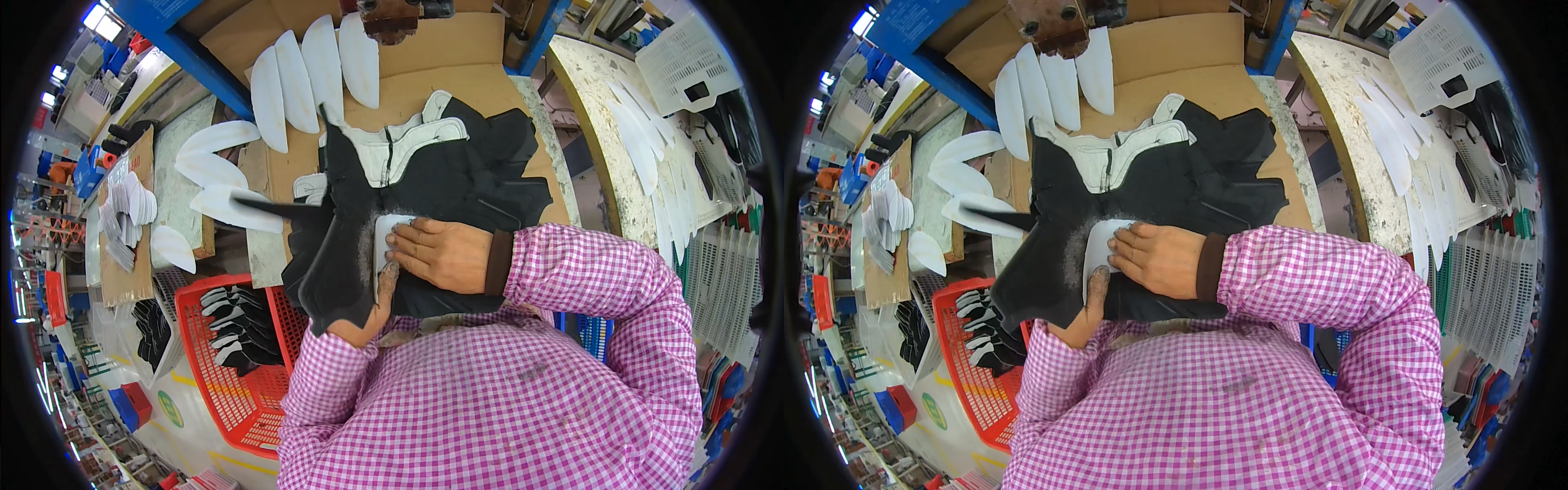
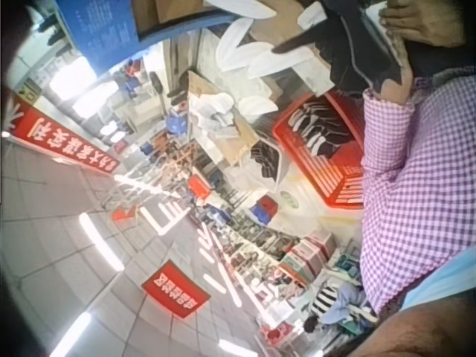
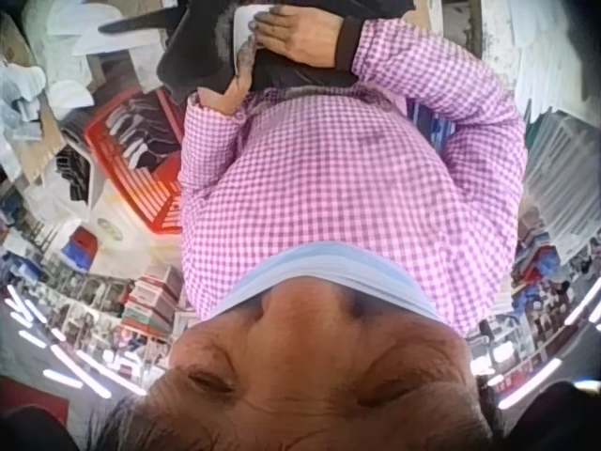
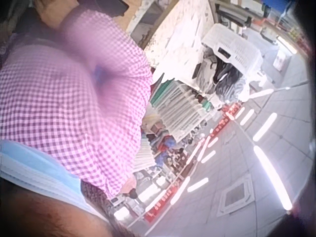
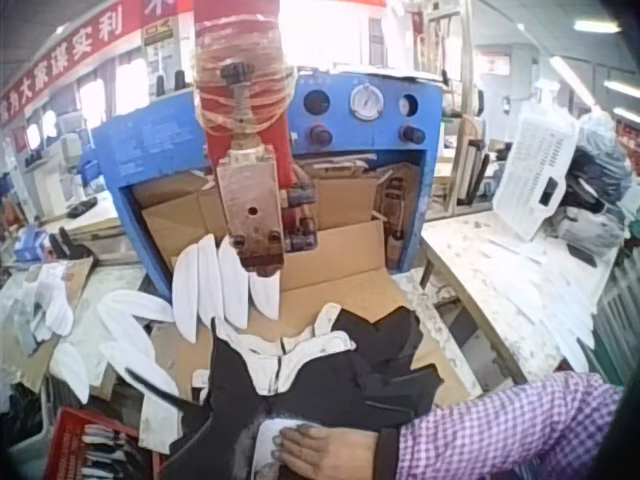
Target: The person repeatedly picks black fabric shoe uppers from a red basket, places them on a worktable, aligns white plastic insoles on the inner surface, and folds the uppers over the insoles. The person continues this cycle for multiple units throughout the clip.
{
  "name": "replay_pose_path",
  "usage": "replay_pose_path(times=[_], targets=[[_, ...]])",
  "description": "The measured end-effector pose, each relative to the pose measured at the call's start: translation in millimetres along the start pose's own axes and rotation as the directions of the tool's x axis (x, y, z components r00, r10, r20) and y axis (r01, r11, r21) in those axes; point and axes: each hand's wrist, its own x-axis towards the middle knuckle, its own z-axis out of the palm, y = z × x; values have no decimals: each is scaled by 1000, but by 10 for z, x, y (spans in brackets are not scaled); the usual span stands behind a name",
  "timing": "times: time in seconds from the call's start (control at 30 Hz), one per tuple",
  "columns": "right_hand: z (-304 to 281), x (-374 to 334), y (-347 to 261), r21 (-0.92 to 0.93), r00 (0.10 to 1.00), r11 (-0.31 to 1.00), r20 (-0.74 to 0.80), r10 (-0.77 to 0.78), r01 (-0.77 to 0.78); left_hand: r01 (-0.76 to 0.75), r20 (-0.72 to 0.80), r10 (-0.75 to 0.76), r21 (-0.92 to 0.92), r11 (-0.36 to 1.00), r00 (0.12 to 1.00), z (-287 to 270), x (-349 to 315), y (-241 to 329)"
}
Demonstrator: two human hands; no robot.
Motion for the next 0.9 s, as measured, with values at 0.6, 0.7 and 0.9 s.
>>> replay_pose_path(times=[0.6, 0.7, 0.9], targets=[[-619, 35, 200, 606, 994, 790, -3, 113, -88, 428, 58, -462, -490, 759, 885, -387, -47, 213], [-1052, -256, 60, 553, 844, 832, -422, 330, -50, 401, -37, -630, -742, 537, 776, -474, -58, 158], [-1087, -744, -328, 879, 788, 178, 286, 545, -442, 148, 18, -694, -981, 128, 720, -115, 203, 245]])
